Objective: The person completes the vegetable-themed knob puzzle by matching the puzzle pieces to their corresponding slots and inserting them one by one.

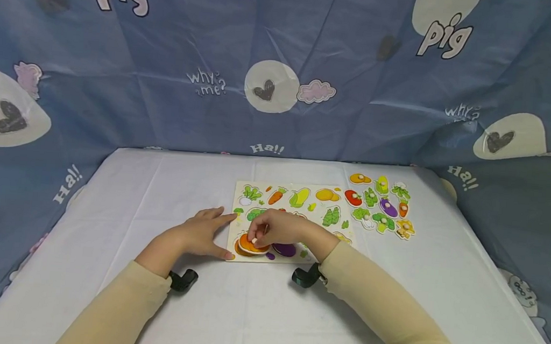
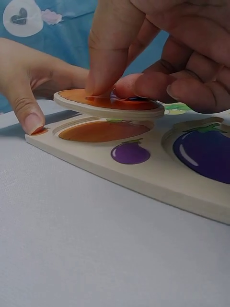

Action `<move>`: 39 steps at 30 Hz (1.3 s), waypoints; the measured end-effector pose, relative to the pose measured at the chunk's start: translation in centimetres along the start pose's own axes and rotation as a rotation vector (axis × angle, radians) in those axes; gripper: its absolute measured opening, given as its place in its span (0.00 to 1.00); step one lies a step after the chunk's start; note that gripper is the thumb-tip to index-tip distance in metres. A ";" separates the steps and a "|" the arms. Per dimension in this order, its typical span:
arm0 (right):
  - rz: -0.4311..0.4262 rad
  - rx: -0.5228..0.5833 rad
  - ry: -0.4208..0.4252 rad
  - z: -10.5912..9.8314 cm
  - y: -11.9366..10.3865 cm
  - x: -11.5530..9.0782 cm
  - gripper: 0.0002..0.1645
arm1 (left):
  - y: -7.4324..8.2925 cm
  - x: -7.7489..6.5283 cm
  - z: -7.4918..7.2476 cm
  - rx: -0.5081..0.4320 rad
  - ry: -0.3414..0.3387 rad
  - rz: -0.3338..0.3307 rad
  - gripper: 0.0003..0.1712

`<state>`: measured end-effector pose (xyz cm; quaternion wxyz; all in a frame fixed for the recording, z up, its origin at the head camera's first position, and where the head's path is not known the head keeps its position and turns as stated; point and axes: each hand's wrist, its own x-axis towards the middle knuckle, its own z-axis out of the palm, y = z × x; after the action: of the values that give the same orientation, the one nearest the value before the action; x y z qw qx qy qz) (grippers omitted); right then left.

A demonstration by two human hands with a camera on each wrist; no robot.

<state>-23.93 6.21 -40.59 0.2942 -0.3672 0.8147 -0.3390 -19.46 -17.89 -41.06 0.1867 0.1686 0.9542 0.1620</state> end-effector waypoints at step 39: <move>0.057 -0.057 0.041 1.6 -0.6 1.3 0.06 | 0.0 0.0 -0.1 -0.014 -0.008 0.005 0.61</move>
<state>-23.27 4.29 -41.37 0.2760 -0.3452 0.8400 -0.3146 -19.50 -17.94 -41.01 0.1911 0.1703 0.9519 0.1684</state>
